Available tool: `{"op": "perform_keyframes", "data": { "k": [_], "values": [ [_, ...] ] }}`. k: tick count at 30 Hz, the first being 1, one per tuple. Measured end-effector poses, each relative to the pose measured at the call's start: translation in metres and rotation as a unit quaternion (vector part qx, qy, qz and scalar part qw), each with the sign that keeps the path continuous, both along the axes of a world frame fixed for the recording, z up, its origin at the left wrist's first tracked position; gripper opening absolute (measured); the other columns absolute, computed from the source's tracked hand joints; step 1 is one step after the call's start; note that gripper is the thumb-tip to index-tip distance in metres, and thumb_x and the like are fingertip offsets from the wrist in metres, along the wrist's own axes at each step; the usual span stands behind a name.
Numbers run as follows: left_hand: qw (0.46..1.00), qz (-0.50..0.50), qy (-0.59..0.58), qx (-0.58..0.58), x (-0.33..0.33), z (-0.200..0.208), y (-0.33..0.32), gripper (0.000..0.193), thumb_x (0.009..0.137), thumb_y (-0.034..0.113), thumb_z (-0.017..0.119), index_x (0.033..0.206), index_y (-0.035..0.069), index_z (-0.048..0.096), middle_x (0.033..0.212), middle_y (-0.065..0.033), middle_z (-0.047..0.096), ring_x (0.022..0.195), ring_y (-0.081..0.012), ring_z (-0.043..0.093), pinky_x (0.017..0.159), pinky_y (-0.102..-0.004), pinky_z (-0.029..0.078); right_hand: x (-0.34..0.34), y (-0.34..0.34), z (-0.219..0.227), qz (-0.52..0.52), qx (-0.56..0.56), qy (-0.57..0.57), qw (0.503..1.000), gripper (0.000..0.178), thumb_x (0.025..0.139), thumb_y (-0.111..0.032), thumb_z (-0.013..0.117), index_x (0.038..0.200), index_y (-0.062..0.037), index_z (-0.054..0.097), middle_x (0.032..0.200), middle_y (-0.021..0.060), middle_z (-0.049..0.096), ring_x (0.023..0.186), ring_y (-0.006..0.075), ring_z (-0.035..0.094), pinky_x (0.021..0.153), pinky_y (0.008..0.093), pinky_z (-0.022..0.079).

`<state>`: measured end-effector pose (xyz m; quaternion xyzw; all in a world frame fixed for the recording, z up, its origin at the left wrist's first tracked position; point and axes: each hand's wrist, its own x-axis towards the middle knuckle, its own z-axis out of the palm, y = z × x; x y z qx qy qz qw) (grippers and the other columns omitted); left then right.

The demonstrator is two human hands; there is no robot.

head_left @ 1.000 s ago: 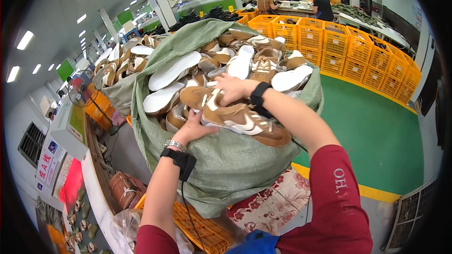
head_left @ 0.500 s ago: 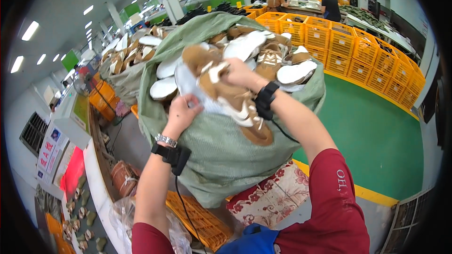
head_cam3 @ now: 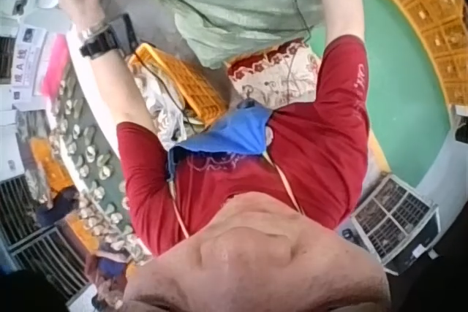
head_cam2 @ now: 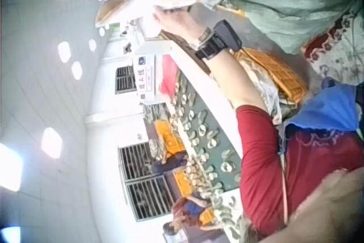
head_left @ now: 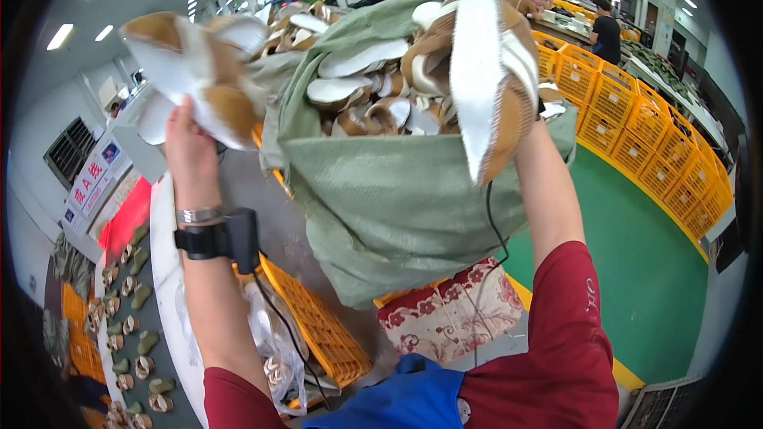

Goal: The recorder is seen assembling shoe uppers onto shoe lasts and placing them onto a production line conveyor belt.

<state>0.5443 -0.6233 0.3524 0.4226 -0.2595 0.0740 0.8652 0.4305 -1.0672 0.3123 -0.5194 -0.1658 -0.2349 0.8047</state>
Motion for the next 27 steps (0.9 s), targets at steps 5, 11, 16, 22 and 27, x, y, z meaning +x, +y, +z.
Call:
{"op": "perform_keyframes", "data": {
  "k": [5, 11, 16, 22, 27],
  "values": [
    [0.995, -0.101, 0.004, 0.001, 0.017, -0.002, 0.196, 0.028, 0.094, 0.018, 0.048, 0.114, -0.001, 0.051, 0.110, -0.0118, 0.059, 0.100, -0.0196, 0.058, 0.085, -0.0336, 0.048, -0.009, -0.033, -0.137, 0.102, 0.004, 0.111, 0.989, 0.026, 0.089, -0.026, 0.054, 0.103, -0.0042, 0.059, 0.087, 0.0060, 0.064, 0.068, 0.0164, 0.060, 0.064, 0.0291, 0.050],
    [0.939, 0.317, 0.061, 0.122, -0.155, -0.093, 0.315, 0.019, 0.087, 0.009, 0.057, 0.103, -0.001, 0.054, 0.099, -0.0087, 0.060, 0.090, -0.0166, 0.059, 0.079, -0.0288, 0.047, 0.009, -0.103, -0.244, 0.216, -0.035, 0.209, 0.953, 0.030, 0.089, -0.028, 0.053, 0.107, -0.0039, 0.056, 0.092, 0.0067, 0.063, 0.074, 0.0169, 0.060, 0.070, 0.0305, 0.050],
    [0.770, 0.533, 0.223, 0.270, -0.317, -0.227, 0.446, 0.014, 0.078, 0.007, 0.068, 0.087, 0.004, 0.058, 0.078, 0.0033, 0.052, 0.068, -0.0045, 0.045, 0.060, -0.0182, 0.036, 0.069, 0.089, -0.351, 0.420, -0.111, 0.209, 0.876, 0.034, 0.089, -0.030, 0.053, 0.110, -0.0037, 0.054, 0.097, 0.0073, 0.062, 0.080, 0.0173, 0.061, 0.074, 0.0316, 0.050],
    [0.528, 0.655, 0.363, 0.401, -0.496, -0.339, 0.520, 0.019, 0.068, 0.017, 0.069, 0.071, 0.002, 0.058, 0.067, -0.0069, 0.058, 0.063, -0.0160, 0.053, 0.064, -0.0300, 0.045, 0.109, 0.583, -0.410, 0.614, -0.205, 0.193, 0.737, 0.038, 0.090, -0.032, 0.052, 0.115, -0.0034, 0.052, 0.102, 0.0080, 0.062, 0.086, 0.0177, 0.061, 0.080, 0.0330, 0.051],
    [0.521, 0.643, 0.443, 0.344, -0.501, -0.377, 0.537, 0.023, 0.073, 0.021, 0.066, 0.079, 0.000, 0.057, 0.074, -0.0116, 0.059, 0.072, -0.0225, 0.055, 0.071, -0.0337, 0.045, -0.018, 0.883, -0.452, 0.679, -0.261, 0.213, 0.652, 0.042, 0.090, -0.034, 0.052, 0.118, -0.0032, 0.050, 0.106, 0.0087, 0.061, 0.091, 0.0181, 0.061, 0.084, 0.0342, 0.051]
  ]
}}
